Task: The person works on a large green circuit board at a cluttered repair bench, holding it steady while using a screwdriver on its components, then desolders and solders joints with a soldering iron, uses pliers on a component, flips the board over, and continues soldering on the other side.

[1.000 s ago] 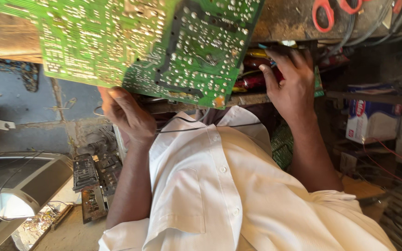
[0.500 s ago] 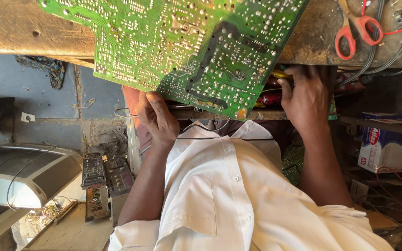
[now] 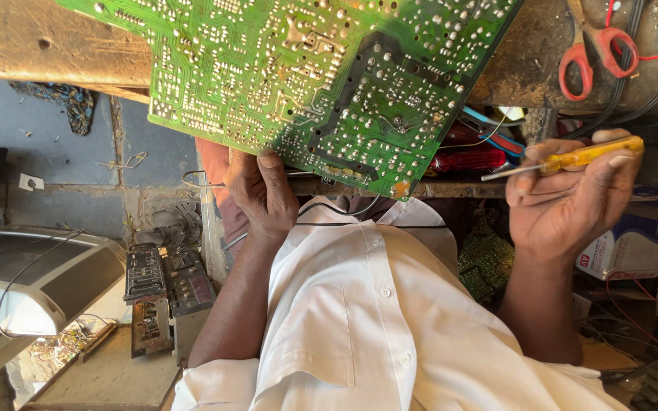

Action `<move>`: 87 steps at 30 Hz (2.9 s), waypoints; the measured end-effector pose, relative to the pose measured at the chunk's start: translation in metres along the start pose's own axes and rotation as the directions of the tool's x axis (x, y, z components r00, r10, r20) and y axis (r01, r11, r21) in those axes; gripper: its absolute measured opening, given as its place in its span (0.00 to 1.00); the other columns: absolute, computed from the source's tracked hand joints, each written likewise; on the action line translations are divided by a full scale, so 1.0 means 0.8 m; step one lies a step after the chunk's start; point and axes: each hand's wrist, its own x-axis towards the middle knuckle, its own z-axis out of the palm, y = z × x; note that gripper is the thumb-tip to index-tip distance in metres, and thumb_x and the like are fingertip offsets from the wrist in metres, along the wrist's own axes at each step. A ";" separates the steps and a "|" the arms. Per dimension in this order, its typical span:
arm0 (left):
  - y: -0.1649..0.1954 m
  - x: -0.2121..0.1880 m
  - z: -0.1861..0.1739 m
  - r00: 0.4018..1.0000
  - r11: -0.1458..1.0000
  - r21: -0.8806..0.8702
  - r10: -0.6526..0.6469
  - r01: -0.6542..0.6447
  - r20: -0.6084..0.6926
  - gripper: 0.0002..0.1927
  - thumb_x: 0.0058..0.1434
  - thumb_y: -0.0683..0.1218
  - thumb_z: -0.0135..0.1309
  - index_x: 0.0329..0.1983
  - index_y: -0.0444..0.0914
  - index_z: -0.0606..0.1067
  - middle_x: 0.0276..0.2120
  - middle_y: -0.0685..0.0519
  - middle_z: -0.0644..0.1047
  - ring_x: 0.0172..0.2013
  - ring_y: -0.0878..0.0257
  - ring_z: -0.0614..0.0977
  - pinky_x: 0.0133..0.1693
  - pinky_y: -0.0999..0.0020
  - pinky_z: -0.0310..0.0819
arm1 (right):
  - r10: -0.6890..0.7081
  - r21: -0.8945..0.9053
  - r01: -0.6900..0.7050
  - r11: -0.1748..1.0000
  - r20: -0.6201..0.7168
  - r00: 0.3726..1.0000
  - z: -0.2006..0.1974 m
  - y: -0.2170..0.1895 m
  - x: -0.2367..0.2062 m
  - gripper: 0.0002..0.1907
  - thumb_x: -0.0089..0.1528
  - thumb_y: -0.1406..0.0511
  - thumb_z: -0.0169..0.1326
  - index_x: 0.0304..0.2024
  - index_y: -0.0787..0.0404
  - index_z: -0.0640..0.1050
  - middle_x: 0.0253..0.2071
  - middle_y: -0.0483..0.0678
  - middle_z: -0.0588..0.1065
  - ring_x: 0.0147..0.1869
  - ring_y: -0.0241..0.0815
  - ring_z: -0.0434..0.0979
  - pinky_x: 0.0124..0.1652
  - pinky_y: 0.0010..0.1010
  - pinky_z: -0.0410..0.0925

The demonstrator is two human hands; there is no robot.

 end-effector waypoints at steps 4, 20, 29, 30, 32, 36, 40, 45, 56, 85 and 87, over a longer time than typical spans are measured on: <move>-0.002 -0.001 -0.001 0.997 0.997 0.015 -0.071 0.072 -0.012 0.19 0.82 0.48 0.40 0.58 0.25 0.70 0.40 0.50 0.73 0.36 0.69 0.71 0.40 0.76 0.65 | 0.077 -0.035 -0.078 0.996 -0.033 0.996 0.006 0.017 -0.010 0.07 0.79 0.74 0.51 0.56 0.64 0.67 0.51 0.61 0.74 0.40 0.45 0.76 0.39 0.34 0.70; 0.006 0.005 -0.001 0.999 0.998 0.047 -0.033 0.033 0.006 0.18 0.81 0.46 0.40 0.57 0.25 0.70 0.44 0.45 0.78 0.43 0.65 0.75 0.48 0.72 0.70 | -0.403 -0.420 0.469 0.777 0.241 0.883 0.071 0.040 -0.019 0.15 0.72 0.71 0.55 0.54 0.62 0.63 0.54 0.65 0.78 0.53 0.52 0.83 0.50 0.44 0.81; 0.006 0.005 -0.001 0.990 0.990 -0.004 -0.143 0.143 -0.002 0.17 0.78 0.46 0.41 0.52 0.25 0.70 0.36 0.48 0.76 0.38 0.66 0.71 0.43 0.71 0.67 | -0.353 -0.611 0.546 0.574 0.417 0.838 0.068 0.048 -0.018 0.20 0.69 0.74 0.60 0.53 0.63 0.62 0.53 0.65 0.77 0.54 0.55 0.82 0.57 0.46 0.75; 0.007 0.006 -0.001 0.996 0.995 0.027 -0.094 0.094 0.002 0.17 0.79 0.47 0.41 0.53 0.25 0.70 0.37 0.47 0.76 0.39 0.65 0.72 0.45 0.70 0.67 | -0.351 -0.603 0.544 0.583 0.416 0.839 0.066 0.049 -0.017 0.19 0.69 0.74 0.60 0.53 0.63 0.62 0.53 0.65 0.77 0.54 0.54 0.82 0.57 0.45 0.75; 0.009 0.007 -0.002 1.000 0.996 0.088 0.002 -0.004 0.017 0.17 0.81 0.47 0.40 0.54 0.26 0.71 0.40 0.46 0.77 0.41 0.63 0.72 0.48 0.70 0.68 | -0.347 -0.588 0.538 0.604 0.413 0.842 0.064 0.051 -0.017 0.19 0.69 0.74 0.59 0.52 0.63 0.62 0.52 0.64 0.77 0.53 0.53 0.82 0.57 0.44 0.76; 0.010 0.009 -0.003 1.000 0.992 0.128 -0.013 0.011 0.009 0.17 0.80 0.47 0.41 0.51 0.27 0.71 0.36 0.47 0.75 0.38 0.64 0.72 0.45 0.69 0.67 | -0.342 -0.559 0.546 0.624 0.433 0.834 0.062 0.057 -0.019 0.19 0.69 0.74 0.59 0.52 0.63 0.62 0.53 0.63 0.76 0.54 0.54 0.81 0.56 0.43 0.75; 0.007 0.008 -0.002 1.000 0.989 0.151 0.002 -0.003 0.011 0.16 0.80 0.47 0.41 0.50 0.28 0.71 0.33 0.47 0.74 0.37 0.63 0.70 0.44 0.68 0.65 | -0.364 -0.555 0.586 0.590 0.466 0.807 0.063 0.061 -0.018 0.19 0.68 0.75 0.59 0.52 0.64 0.62 0.53 0.63 0.76 0.55 0.57 0.81 0.54 0.43 0.75; 0.004 0.006 -0.001 0.998 0.991 0.123 -0.058 0.057 -0.002 0.16 0.78 0.46 0.42 0.49 0.27 0.71 0.30 0.49 0.73 0.35 0.63 0.69 0.41 0.68 0.64 | -0.366 -0.577 0.588 0.567 0.463 0.807 0.063 0.063 -0.019 0.19 0.67 0.75 0.58 0.52 0.63 0.61 0.52 0.64 0.76 0.54 0.56 0.80 0.53 0.42 0.75; 0.005 0.005 -0.002 0.998 0.980 0.185 0.065 -0.068 0.024 0.16 0.82 0.46 0.41 0.54 0.27 0.71 0.34 0.47 0.75 0.39 0.63 0.72 0.47 0.69 0.67 | -0.376 -0.552 0.607 0.572 0.480 0.792 0.068 0.064 -0.019 0.19 0.66 0.75 0.58 0.51 0.65 0.62 0.52 0.65 0.76 0.54 0.58 0.80 0.52 0.42 0.75; 0.008 0.007 0.001 1.000 0.997 0.083 -0.003 0.003 0.000 0.16 0.80 0.46 0.41 0.53 0.25 0.71 0.36 0.46 0.76 0.39 0.62 0.72 0.43 0.70 0.67 | -0.327 -0.513 0.421 0.748 0.267 0.906 0.065 0.050 -0.010 0.14 0.72 0.73 0.58 0.52 0.64 0.65 0.45 0.63 0.78 0.49 0.48 0.83 0.52 0.37 0.71; 0.008 0.009 0.002 1.000 0.996 0.087 0.019 -0.020 0.002 0.16 0.80 0.46 0.41 0.53 0.25 0.71 0.38 0.45 0.76 0.40 0.61 0.72 0.45 0.69 0.67 | -0.336 -0.466 0.405 0.787 0.227 0.914 0.062 0.053 -0.008 0.14 0.72 0.73 0.58 0.52 0.63 0.65 0.45 0.62 0.78 0.49 0.48 0.82 0.51 0.38 0.74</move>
